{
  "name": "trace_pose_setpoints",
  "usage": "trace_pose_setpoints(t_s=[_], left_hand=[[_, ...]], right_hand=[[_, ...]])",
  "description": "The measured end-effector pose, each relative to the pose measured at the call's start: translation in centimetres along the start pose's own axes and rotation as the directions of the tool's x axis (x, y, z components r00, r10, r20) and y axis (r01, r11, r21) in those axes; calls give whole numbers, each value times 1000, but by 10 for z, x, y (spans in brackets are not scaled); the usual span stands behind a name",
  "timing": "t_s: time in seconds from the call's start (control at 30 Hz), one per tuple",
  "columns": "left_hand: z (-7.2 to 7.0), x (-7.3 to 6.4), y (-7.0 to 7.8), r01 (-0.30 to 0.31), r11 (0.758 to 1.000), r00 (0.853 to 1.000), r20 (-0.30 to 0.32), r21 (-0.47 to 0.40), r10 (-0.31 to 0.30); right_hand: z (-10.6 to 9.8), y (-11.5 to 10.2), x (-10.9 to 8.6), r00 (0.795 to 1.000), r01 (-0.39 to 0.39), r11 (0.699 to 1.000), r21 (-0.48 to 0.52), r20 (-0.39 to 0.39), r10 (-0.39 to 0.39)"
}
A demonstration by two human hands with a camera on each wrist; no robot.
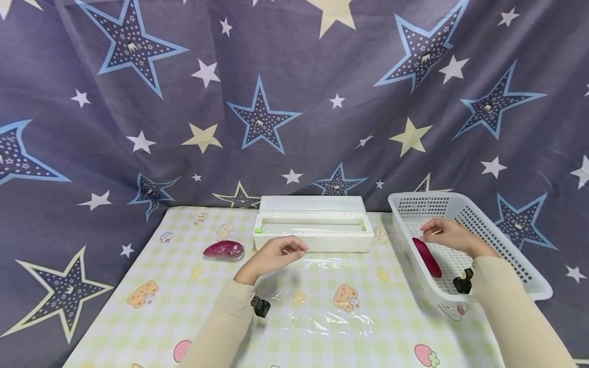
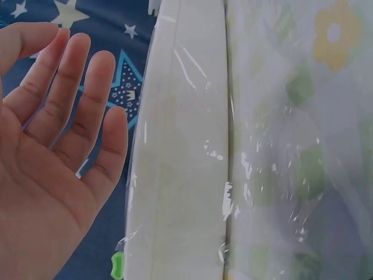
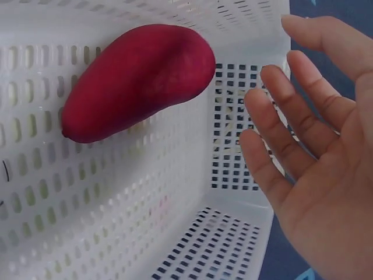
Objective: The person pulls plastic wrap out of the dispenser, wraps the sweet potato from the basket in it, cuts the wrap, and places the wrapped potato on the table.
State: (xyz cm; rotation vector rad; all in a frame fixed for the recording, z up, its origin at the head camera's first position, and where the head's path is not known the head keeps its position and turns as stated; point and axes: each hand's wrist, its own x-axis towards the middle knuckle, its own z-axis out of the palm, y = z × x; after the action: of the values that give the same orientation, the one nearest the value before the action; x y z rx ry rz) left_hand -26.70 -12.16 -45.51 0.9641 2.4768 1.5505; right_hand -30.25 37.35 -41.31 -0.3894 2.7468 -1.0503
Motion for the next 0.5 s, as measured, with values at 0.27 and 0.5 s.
trace_pose_setpoints(t_s=[0.27,0.5], left_hand=[[9,8,-3,12,1000,1000,9,-16,-12],[19,17,-5,8,1000,1000,4,-24,-8]], right_hand=[[3,18,3,996,-78,996,43,35,76],[7,28,4,969,-225,967,118,135,209]])
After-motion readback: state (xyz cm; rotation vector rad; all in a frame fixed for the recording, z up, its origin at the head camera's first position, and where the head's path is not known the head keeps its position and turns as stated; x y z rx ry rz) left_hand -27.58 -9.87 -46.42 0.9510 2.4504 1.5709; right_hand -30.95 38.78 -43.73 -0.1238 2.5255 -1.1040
